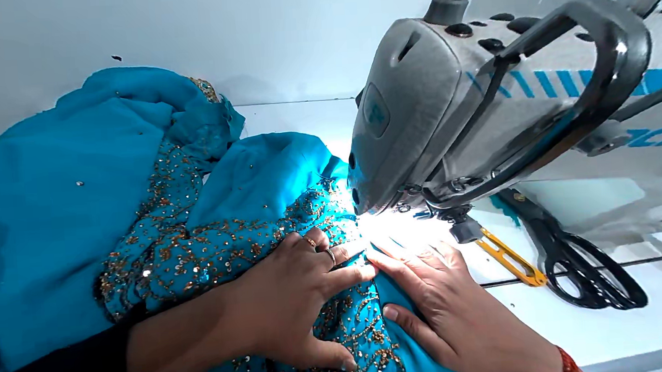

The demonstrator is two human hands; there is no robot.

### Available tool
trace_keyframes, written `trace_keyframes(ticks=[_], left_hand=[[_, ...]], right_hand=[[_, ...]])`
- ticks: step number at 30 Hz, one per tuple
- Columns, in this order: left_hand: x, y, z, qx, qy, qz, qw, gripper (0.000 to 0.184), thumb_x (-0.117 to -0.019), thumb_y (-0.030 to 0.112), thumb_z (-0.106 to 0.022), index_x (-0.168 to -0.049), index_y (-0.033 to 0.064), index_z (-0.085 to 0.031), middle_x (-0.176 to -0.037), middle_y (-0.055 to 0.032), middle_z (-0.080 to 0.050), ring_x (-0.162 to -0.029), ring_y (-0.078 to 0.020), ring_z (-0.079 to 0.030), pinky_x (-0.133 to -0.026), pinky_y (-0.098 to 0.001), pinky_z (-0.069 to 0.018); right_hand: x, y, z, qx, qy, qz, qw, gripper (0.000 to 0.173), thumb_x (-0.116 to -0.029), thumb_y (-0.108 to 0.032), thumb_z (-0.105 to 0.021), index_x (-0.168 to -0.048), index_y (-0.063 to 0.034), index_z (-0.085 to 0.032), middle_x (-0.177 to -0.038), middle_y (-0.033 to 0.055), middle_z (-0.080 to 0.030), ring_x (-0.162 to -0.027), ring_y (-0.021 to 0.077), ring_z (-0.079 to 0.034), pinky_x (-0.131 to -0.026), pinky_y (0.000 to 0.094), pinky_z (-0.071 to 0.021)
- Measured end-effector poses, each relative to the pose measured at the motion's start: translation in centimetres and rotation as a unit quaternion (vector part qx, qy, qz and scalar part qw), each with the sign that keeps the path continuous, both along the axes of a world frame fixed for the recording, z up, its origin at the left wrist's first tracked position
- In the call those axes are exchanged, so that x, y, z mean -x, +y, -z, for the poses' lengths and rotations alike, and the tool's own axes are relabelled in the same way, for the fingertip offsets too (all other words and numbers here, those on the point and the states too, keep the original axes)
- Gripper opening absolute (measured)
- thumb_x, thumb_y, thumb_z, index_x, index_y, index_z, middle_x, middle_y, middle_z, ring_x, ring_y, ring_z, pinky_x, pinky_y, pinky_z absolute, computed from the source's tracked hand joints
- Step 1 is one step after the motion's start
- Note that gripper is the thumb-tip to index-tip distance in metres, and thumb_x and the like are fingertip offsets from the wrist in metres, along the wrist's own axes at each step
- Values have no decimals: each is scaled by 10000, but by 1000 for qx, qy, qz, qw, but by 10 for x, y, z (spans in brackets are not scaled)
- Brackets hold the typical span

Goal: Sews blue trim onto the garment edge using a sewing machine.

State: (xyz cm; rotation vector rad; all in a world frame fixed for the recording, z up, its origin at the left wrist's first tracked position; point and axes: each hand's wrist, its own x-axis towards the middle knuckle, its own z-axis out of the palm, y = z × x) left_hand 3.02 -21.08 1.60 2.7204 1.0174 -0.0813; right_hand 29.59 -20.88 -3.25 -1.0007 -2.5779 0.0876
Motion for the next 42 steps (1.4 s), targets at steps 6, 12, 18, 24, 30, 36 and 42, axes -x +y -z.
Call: trace_keyframes(ticks=[6, 12, 18, 24, 30, 36, 42], left_hand=[[1, 2, 0, 6, -10, -2, 1000, 936, -821, 801, -529, -1578, 266, -397, -1603, -82, -425, -1329, -325, -489, -1000, -530, -403], [1, 4, -1, 3, -6, -7, 1000, 933, -837, 800, -515, -1584, 256, -387, -1575, -106, -444, -1288, -342, -489, -963, -535, -408], [1, 7, -3, 30, 7, -26, 999, 915, -835, 802, -531, -1588, 307, -369, -1615, -136, -377, -1406, -386, -406, -1034, -591, -377], [1, 10, -5, 12, 25, -25, 999, 935, -826, 824, -499, -1593, 307, -363, -1586, -154, -417, -1373, -374, -429, -1008, -548, -389], [1, 12, -6, 21, 33, -31, 999, 933, -825, 822, -512, -1598, 330, -340, -1567, -150, -433, -1397, -354, -405, -1036, -543, -367], [0, 14, -9, 34, 38, -39, 998, 927, -822, 816, -535, -1582, 310, -375, -1604, -136, -389, -1437, -354, -371, -1071, -550, -351], [-1, 16, -12, 44, 53, -49, 996, 925, -831, 807, -542, -1591, 311, -367, -1629, -114, -361, -1447, -351, -359, -1081, -552, -340]], right_hand=[[1, 2, -1, 14, 0, 5, 1000, 608, -1064, -564, -256, -1465, -232, -570, -1442, -27, -623, -1353, 200, -548, -1053, 603, -354], [1, 6, -1, 11, -2, 7, 1000, 605, -1062, -571, -254, -1462, -249, -574, -1485, -43, -588, -1411, 199, -493, -1103, 596, -329], [3, 8, -3, 16, -6, 14, 1000, 596, -1060, -557, -263, -1452, -247, -588, -1413, -35, -645, -1349, 219, -558, -1058, 639, -346], [3, 12, -5, 42, -11, 12, 999, 588, -1060, -551, -271, -1473, -256, -569, -1406, -44, -649, -1357, 195, -547, -1082, 613, -330], [3, 14, -4, 29, 2, 15, 999, 607, -1059, -570, -282, -1431, -211, -601, -1313, -11, -695, -1317, 214, -570, -1072, 601, -346], [3, 16, -4, 31, 1, 18, 999, 615, -1054, -590, -286, -1394, -213, -633, -1305, -9, -696, -1305, 218, -570, -1074, 594, -346], [4, 18, -4, 31, -5, 23, 999, 616, -1055, -586, -281, -1409, -215, -624, -1383, -7, -659, -1360, 231, -535, -1101, 604, -325]])
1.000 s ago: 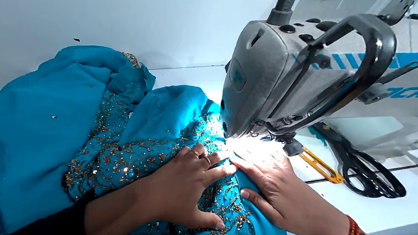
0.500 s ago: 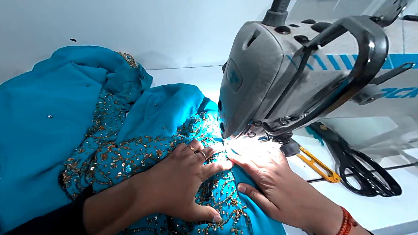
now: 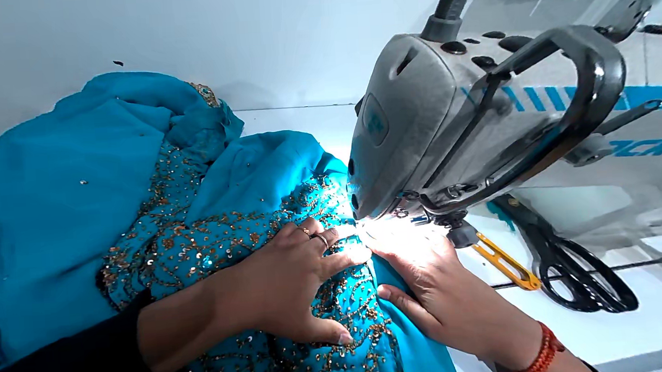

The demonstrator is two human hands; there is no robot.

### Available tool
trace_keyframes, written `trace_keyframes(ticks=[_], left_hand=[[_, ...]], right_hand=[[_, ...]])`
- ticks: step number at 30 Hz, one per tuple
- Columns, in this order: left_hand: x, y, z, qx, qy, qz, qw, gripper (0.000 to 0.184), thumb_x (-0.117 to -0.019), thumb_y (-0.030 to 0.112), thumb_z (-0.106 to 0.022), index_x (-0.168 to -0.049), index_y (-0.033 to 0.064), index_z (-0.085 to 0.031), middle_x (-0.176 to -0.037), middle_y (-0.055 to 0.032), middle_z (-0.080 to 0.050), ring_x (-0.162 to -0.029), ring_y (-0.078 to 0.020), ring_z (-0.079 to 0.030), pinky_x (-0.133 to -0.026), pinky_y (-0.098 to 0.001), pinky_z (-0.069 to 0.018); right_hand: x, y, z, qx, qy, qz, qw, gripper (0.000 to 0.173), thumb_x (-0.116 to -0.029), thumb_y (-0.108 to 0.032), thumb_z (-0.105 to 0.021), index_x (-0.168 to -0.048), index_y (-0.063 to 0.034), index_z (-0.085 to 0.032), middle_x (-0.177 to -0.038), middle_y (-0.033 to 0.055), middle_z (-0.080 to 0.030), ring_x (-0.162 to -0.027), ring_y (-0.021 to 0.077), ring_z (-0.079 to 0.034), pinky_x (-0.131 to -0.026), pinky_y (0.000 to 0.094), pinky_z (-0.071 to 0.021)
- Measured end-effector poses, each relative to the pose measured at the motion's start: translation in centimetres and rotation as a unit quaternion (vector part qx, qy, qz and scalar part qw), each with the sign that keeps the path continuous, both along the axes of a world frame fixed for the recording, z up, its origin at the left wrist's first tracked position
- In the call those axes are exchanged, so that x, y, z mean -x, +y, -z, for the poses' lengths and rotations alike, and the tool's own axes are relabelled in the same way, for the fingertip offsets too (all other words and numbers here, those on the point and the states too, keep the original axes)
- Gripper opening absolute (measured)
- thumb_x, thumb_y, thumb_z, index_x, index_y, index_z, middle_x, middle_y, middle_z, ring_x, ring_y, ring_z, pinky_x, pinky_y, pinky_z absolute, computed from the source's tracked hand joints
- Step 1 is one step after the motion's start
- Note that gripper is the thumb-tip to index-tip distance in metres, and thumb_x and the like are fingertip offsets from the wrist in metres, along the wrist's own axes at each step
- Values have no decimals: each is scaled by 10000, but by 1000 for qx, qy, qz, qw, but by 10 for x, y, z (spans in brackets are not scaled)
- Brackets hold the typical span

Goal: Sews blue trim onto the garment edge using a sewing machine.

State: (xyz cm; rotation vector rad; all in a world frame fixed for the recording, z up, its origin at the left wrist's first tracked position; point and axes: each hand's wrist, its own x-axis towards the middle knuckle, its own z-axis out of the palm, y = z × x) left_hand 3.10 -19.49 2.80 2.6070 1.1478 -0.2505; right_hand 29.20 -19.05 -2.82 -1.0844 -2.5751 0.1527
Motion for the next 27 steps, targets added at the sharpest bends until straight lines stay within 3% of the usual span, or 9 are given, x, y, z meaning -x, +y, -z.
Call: trace_keyframes(ticks=[4, 8, 11, 15, 21, 27], left_hand=[[0, 1, -1, 10, 11, -7, 1000, 925, -834, 820, -523, -1596, 322, -360, -1658, -103, -317, -1487, -370, -312, -1121, -579, -306], [0, 3, 1, -8, 9, 3, 1000, 925, -836, 821, -513, -1589, 300, -381, -1645, -108, -339, -1436, -356, -372, -1079, -547, -348], [1, 4, 3, -13, -7, 5, 1000, 906, -840, 799, -533, -1574, 283, -413, -1630, -105, -368, -1430, -349, -381, -1094, -552, -333], [0, 6, 1, 6, 3, -6, 1000, 904, -843, 786, -558, -1588, 304, -381, -1667, -86, -299, -1471, -355, -333, -1140, -573, -287], [0, 7, 1, 2, -14, -10, 1000, 893, -839, 775, -573, -1571, 290, -414, -1659, -74, -323, -1484, -351, -324, -1150, -577, -279], [-1, 8, 0, 4, -11, -17, 1000, 890, -842, 785, -560, -1573, 301, -407, -1656, -115, -317, -1501, -372, -291, -1155, -596, -266]], right_hand=[[1, 1, -1, 4, 2, 2, 1000, 602, -1052, -581, -295, -1411, -221, -618, -1356, -15, -672, -1353, 213, -538, -1097, 591, -328], [1, 3, -1, -8, 10, -1, 1000, 604, -1047, -572, -314, -1362, -184, -655, -1245, 3, -720, -1268, 226, -597, -1053, 585, -369], [1, 5, -1, -16, 8, -4, 1000, 597, -1051, -561, -312, -1354, -180, -658, -1196, -5, -733, -1226, 222, -611, -1036, 576, -367], [1, 7, -2, -20, 5, -5, 1000, 593, -1051, -561, -306, -1364, -195, -653, -1263, -10, -712, -1268, 216, -591, -1062, 578, -361], [1, 10, -1, -30, 5, -3, 1000, 593, -1047, -561, -314, -1339, -188, -670, -1329, -7, -687, -1309, 217, -573, -1061, 565, -384], [1, 13, -2, -21, 1, -4, 1000, 608, -1045, -571, -309, -1342, -185, -674, -1357, 1, -671, -1333, 226, -555, -1078, 571, -373]])
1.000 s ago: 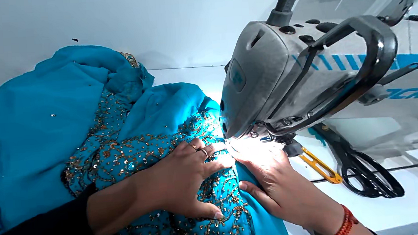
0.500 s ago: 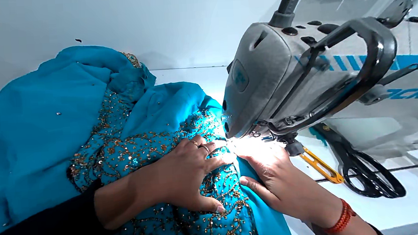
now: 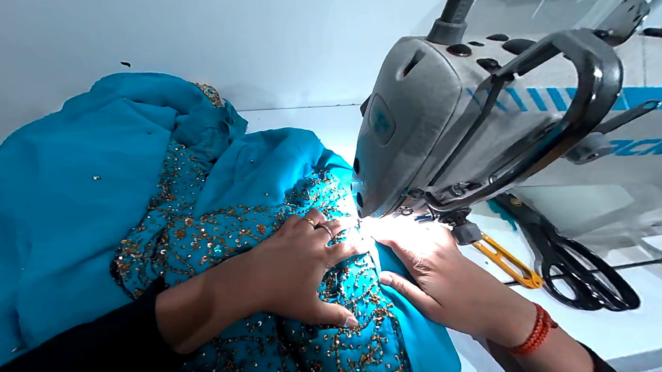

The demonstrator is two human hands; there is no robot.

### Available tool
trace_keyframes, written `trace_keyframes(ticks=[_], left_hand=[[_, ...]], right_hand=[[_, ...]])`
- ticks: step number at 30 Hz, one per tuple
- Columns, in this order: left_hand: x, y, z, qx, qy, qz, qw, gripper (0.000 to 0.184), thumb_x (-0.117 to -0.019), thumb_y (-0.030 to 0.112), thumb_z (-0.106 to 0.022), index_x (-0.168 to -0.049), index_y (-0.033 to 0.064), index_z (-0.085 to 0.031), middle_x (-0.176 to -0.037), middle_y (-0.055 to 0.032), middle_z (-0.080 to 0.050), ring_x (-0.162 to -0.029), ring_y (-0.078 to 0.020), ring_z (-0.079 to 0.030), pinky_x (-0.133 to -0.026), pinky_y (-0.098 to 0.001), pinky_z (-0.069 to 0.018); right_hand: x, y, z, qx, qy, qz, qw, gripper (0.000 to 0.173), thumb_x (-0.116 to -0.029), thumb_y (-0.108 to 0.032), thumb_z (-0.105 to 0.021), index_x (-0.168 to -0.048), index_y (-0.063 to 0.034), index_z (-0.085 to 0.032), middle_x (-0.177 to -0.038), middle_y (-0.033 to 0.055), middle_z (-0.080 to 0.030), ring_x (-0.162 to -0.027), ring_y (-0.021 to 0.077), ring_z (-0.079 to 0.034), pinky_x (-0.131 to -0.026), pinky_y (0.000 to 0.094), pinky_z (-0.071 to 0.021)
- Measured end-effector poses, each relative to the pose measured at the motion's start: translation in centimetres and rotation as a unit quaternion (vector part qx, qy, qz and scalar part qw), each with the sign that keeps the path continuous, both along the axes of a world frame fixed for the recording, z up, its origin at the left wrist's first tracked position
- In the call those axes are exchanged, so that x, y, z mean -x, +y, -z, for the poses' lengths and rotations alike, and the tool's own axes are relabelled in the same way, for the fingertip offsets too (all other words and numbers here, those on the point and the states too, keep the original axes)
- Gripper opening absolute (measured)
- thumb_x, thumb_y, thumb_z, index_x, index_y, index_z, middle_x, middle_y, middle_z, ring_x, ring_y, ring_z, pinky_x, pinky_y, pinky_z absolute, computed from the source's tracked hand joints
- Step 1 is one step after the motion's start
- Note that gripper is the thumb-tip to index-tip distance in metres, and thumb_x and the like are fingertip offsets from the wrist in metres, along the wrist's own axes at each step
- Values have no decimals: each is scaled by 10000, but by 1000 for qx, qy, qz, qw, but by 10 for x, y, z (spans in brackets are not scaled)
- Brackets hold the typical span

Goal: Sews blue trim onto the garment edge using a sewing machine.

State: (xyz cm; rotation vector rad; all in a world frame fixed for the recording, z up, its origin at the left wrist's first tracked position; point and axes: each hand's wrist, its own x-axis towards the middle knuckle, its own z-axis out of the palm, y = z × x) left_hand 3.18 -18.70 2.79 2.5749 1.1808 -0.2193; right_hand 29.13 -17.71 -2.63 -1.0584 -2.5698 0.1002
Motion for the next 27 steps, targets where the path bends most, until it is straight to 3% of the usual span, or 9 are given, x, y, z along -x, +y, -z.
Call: trace_keyframes(ticks=[5, 9, 15, 22, 27], left_hand=[[2, 1, 0, -7, -2, 8, 1000, 871, -858, 780, -545, -1575, 306, -404, -1621, -163, -364, -1484, -409, -304, -1138, -616, -272], [4, 4, -2, 4, -18, 17, 1000, 780, -881, 705, -595, -1554, 346, -432, -1637, -142, -341, -1463, -418, -320, -1122, -623, -287], [5, 10, -4, 4, -1, 27, 1000, 729, -887, 729, -562, -1519, 377, -470, -1596, -158, -399, -1448, -425, -338, -1106, -617, -304], [4, 12, -3, -7, -1, 35, 999, 725, -887, 730, -557, -1513, 373, -482, -1568, -176, -428, -1430, -416, -363, -1080, -611, -324], [3, 13, -3, 2, -1, 27, 1000, 730, -897, 722, -557, -1522, 354, -473, -1604, -141, -395, -1452, -412, -334, -1102, -616, -302]], right_hand=[[0, 3, 0, 3, 3, 1, 1000, 595, -1044, -563, -319, -1347, -194, -674, -1338, -8, -678, -1323, 199, -556, -1086, 543, -372], [0, 5, -1, 13, -8, 3, 1000, 612, -1044, -570, -308, -1395, -194, -639, -1376, -5, -658, -1350, 191, -540, -1107, 552, -350], [1, 8, -4, 24, -17, 5, 1000, 629, -1036, -576, -305, -1406, -188, -635, -1357, 14, -670, -1324, 198, -566, -1105, 566, -351], [0, 13, -4, 30, -15, 4, 999, 612, -1030, -569, -328, -1399, -189, -635, -1315, -2, -685, -1298, 182, -577, -1125, 560, -344], [1, 14, -6, 42, -15, 7, 999, 597, -1029, -556, -338, -1407, -200, -633, -1300, -13, -692, -1286, 166, -583, -1103, 552, -361]])
